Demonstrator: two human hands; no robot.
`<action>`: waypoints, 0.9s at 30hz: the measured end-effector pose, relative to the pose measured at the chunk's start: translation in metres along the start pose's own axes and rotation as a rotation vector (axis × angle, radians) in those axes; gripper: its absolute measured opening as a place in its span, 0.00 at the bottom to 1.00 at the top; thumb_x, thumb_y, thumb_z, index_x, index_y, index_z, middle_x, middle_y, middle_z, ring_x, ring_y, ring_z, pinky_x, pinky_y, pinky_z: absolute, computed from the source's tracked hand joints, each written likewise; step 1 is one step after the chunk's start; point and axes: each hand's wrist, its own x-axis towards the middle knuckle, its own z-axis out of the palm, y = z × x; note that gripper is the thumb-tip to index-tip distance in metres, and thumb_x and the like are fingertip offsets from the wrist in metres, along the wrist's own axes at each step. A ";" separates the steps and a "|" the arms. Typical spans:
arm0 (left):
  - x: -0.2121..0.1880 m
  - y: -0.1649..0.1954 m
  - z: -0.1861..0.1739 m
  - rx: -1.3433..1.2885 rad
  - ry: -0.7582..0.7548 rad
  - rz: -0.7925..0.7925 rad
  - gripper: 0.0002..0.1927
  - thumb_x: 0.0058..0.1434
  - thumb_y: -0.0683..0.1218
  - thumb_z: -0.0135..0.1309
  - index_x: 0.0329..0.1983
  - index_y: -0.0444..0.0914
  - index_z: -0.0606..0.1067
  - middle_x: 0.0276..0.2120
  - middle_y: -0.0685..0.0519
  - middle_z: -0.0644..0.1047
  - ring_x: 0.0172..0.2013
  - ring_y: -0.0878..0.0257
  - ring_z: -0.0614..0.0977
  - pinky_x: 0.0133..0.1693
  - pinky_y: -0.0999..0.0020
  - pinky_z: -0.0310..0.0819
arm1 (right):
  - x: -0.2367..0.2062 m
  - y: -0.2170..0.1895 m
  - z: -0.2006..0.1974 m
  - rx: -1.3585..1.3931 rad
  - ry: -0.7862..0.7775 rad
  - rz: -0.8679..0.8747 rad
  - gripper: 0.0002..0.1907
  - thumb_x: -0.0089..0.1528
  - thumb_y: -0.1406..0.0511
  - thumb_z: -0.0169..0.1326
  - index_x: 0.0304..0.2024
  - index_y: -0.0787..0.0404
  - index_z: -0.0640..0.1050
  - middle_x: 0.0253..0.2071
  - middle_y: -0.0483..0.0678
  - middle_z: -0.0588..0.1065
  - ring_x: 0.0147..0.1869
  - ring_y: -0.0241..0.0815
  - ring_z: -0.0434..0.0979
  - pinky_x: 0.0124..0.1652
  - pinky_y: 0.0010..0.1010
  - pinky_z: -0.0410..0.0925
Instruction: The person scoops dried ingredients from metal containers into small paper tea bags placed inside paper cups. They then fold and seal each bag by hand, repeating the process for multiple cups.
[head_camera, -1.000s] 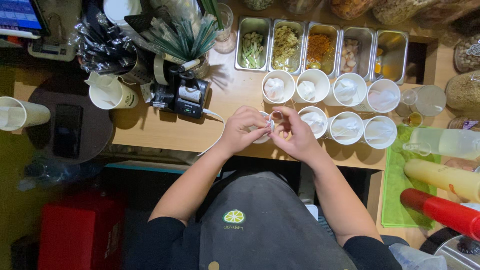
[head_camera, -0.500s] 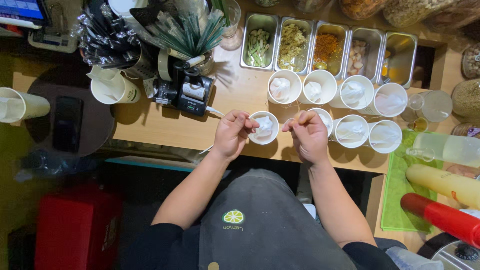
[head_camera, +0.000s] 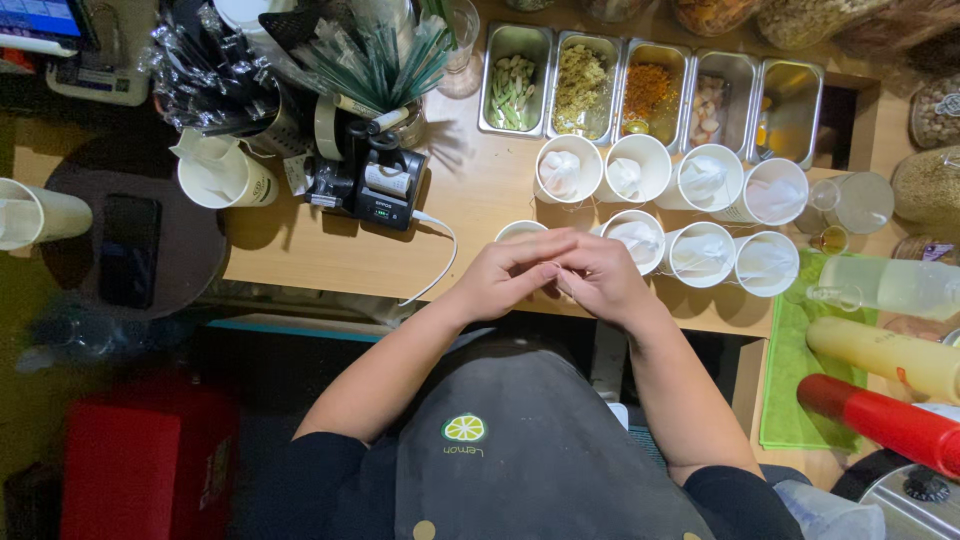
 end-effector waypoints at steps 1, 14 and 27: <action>-0.001 -0.003 0.000 -0.113 -0.021 -0.185 0.22 0.72 0.42 0.53 0.69 0.40 0.69 0.52 0.47 0.77 0.45 0.64 0.82 0.45 0.70 0.78 | -0.001 0.000 -0.002 -0.011 0.032 -0.046 0.09 0.62 0.72 0.56 0.44 0.63 0.82 0.39 0.47 0.80 0.40 0.39 0.80 0.40 0.29 0.71; -0.008 -0.050 -0.006 -0.219 0.037 -0.386 0.08 0.69 0.40 0.58 0.47 0.31 0.78 0.36 0.51 0.83 0.34 0.69 0.84 0.33 0.76 0.76 | -0.011 0.012 -0.011 -0.025 0.061 -0.157 0.11 0.60 0.73 0.62 0.46 0.62 0.83 0.41 0.47 0.81 0.43 0.35 0.80 0.42 0.26 0.71; -0.006 -0.041 -0.017 -0.323 0.041 -0.389 0.04 0.66 0.39 0.59 0.40 0.33 0.77 0.35 0.53 0.82 0.37 0.69 0.83 0.40 0.74 0.78 | -0.019 0.021 -0.009 0.057 0.066 0.000 0.03 0.65 0.74 0.54 0.42 0.65 0.77 0.38 0.49 0.81 0.36 0.36 0.80 0.37 0.26 0.73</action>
